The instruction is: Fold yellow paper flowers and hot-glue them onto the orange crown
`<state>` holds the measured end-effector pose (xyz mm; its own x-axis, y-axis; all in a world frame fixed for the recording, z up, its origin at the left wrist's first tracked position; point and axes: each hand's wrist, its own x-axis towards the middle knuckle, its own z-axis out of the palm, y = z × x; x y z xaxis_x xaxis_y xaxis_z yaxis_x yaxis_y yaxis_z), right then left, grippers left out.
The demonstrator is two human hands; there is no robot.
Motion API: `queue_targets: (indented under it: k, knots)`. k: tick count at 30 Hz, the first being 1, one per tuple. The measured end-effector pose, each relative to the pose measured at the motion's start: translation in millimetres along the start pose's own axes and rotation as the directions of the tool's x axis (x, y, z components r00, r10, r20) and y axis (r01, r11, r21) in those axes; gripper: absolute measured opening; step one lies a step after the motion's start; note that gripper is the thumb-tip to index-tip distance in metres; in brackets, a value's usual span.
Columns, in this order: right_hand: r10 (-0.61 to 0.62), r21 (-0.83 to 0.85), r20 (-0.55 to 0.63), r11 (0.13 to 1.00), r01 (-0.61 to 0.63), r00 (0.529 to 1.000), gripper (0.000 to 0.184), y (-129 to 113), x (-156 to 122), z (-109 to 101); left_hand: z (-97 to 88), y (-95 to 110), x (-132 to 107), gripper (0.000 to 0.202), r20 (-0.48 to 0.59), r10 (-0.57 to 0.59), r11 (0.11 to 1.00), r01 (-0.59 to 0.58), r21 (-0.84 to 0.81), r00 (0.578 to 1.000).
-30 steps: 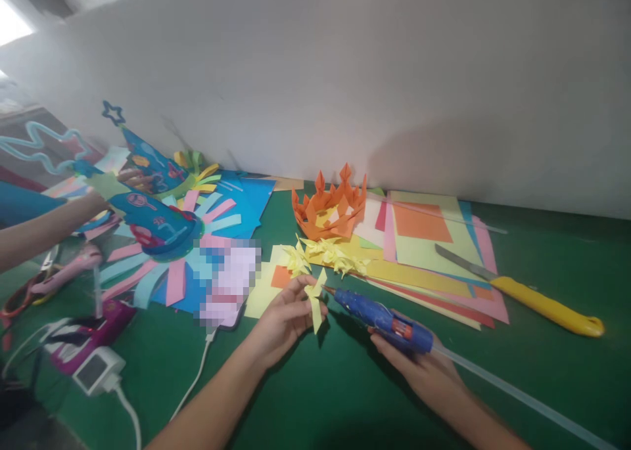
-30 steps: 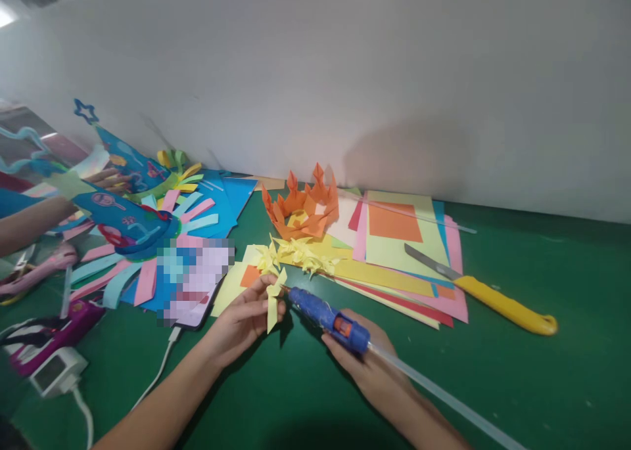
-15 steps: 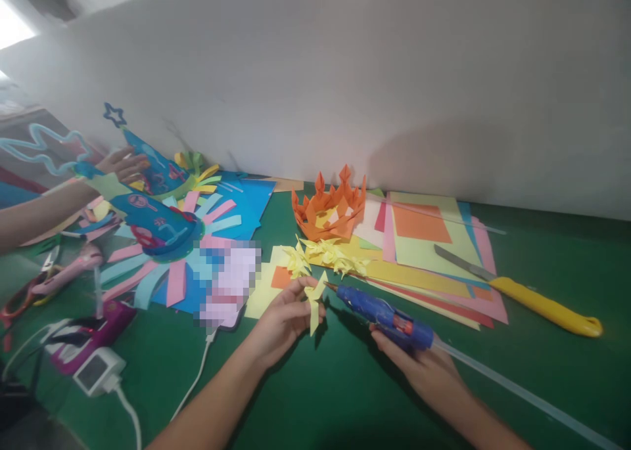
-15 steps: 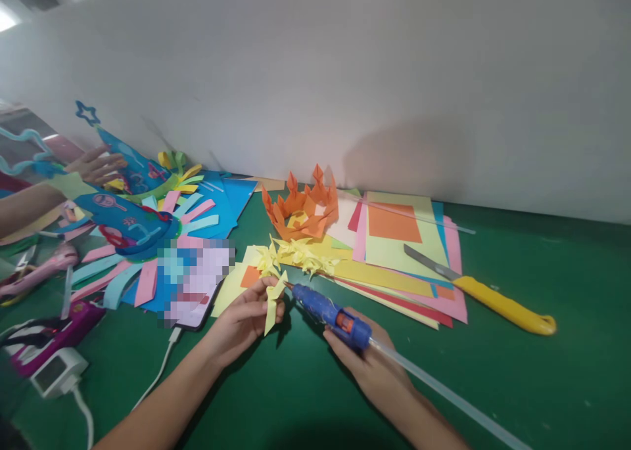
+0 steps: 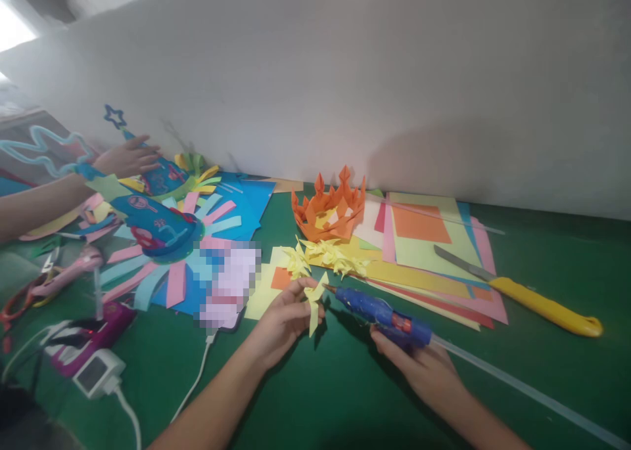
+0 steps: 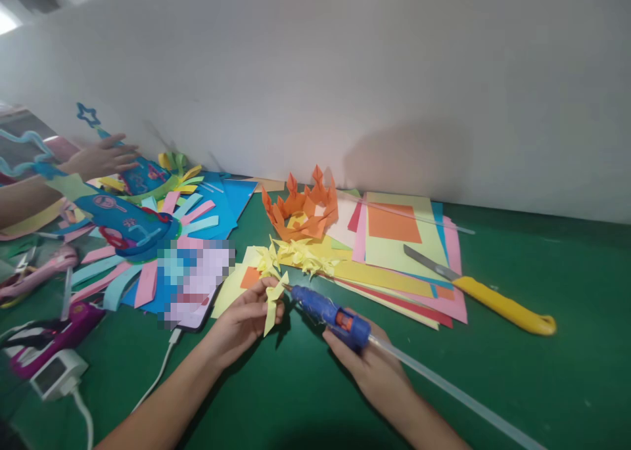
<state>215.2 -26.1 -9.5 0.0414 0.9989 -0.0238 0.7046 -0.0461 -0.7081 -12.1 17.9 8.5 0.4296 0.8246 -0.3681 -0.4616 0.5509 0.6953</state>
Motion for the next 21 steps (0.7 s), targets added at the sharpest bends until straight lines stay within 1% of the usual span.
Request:
queue_targets:
  k: [3, 6, 8, 11, 13, 17, 21]
  knots:
    - [0.012, 0.027, 0.034, 1.0, -0.013, 0.999, 0.043, -7.1, 2.6, -5.0, -0.2, 0.1, 0.4, 0.031, 0.011, 0.0, 1.0, 0.0, 0.0, 1.0]
    - [0.019, 0.052, 0.038, 0.998, -0.021, 0.999, 0.04, -12.1, 3.4, -7.7, -1.0, 0.2, 0.6, 0.031, 0.014, 0.006, 1.0, -0.006, -0.01, 1.0]
    - [0.023, 0.073, 0.015, 0.997, -0.024, 1.0, 0.039, -13.9, 3.9, -8.3, -1.7, 0.2, 0.7, 0.031, 0.01, 0.004, 1.0, -0.003, -0.011, 1.0]
    - [0.062, 0.07, -0.063, 0.996, -0.057, 0.996, 0.041, -15.6, 6.5, -11.8, -2.7, 0.5, 0.3, 0.031, 0.008, 0.002, 1.0, -0.001, -0.015, 1.0]
    - [0.086, 0.075, -0.098, 0.994, -0.079, 0.991, 0.041, -17.2, 9.4, -17.7, -3.0, 1.2, -0.4, 0.032, 0.011, 0.017, 0.999, -0.016, -0.032, 1.0]
    - [0.096, 0.16, -0.031, 0.983, -0.09, 0.995, 0.033, -18.0, 14.5, -35.9, -2.1, 3.3, -1.8, 0.03, -0.006, 0.046, 0.998, -0.046, -0.048, 0.999]
    - [0.114, 0.147, -0.009, 0.983, -0.112, 0.993, 0.028, -3.2, 15.6, -54.1, 1.6, 3.5, -2.1, 0.029, -0.055, 0.078, 0.997, -0.079, -0.011, 0.995]
